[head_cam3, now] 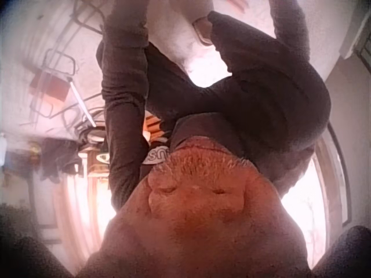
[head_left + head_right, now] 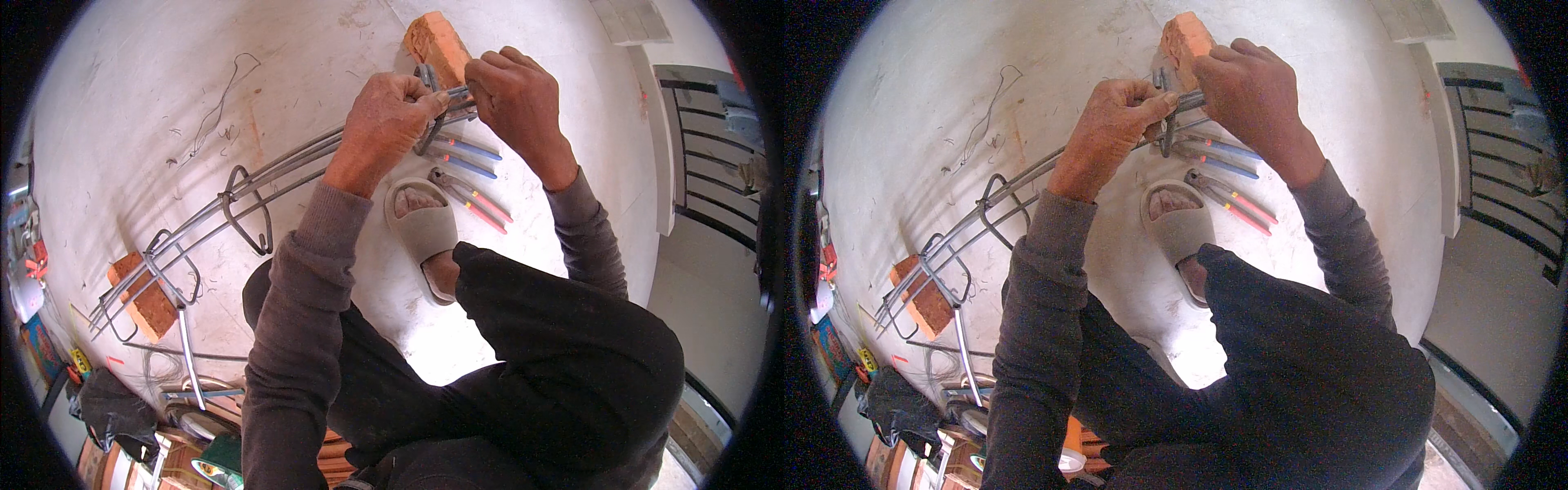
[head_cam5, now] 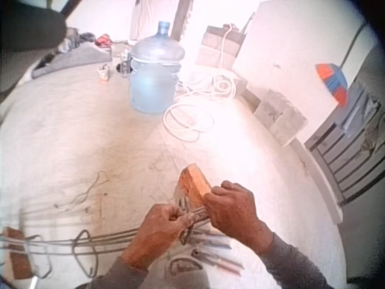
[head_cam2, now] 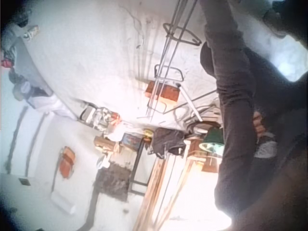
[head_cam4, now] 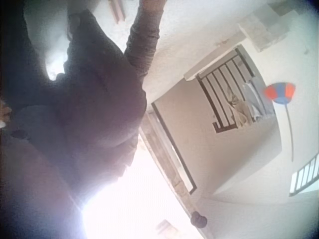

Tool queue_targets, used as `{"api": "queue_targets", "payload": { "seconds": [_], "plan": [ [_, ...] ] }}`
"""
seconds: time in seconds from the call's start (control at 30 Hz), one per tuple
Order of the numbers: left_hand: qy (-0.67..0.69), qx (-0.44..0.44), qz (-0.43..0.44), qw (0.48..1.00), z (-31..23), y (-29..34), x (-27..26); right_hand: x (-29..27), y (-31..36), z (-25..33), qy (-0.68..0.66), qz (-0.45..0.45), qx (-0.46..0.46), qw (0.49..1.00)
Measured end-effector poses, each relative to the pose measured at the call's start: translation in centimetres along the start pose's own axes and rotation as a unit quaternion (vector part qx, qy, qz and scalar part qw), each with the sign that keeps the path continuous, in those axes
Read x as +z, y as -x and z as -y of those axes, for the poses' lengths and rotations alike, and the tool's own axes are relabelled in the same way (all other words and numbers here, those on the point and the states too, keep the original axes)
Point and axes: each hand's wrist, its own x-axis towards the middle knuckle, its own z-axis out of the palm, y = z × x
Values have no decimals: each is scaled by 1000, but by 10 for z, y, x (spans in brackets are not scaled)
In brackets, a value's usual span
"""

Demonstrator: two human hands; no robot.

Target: The person assembles a metal structure by bending and twisting wire ties around metal rods using pliers. They secure the connections by hand and with tools, working on the floor in a construction area.

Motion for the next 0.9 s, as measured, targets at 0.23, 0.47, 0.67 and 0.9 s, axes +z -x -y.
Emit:
{"api": "queue_targets", "payload": {
  "seconds": [0.23,0.47,0.67,0.9],
  "plan": [
    [-14,2,31,999,-1,2,-4,-16,17,6,-24,-19,-1,1000],
    [73,-23,51,996,3,3,-4,-32,29,24,-43,16,58,997],
    [77,-14,41,996,10,0,-3,-17,19,33,-78,-12,7,997],
    [88,-7,32,996,6,3,-3,-12,23,52,-86,-54,-16,995]
  ]
}}
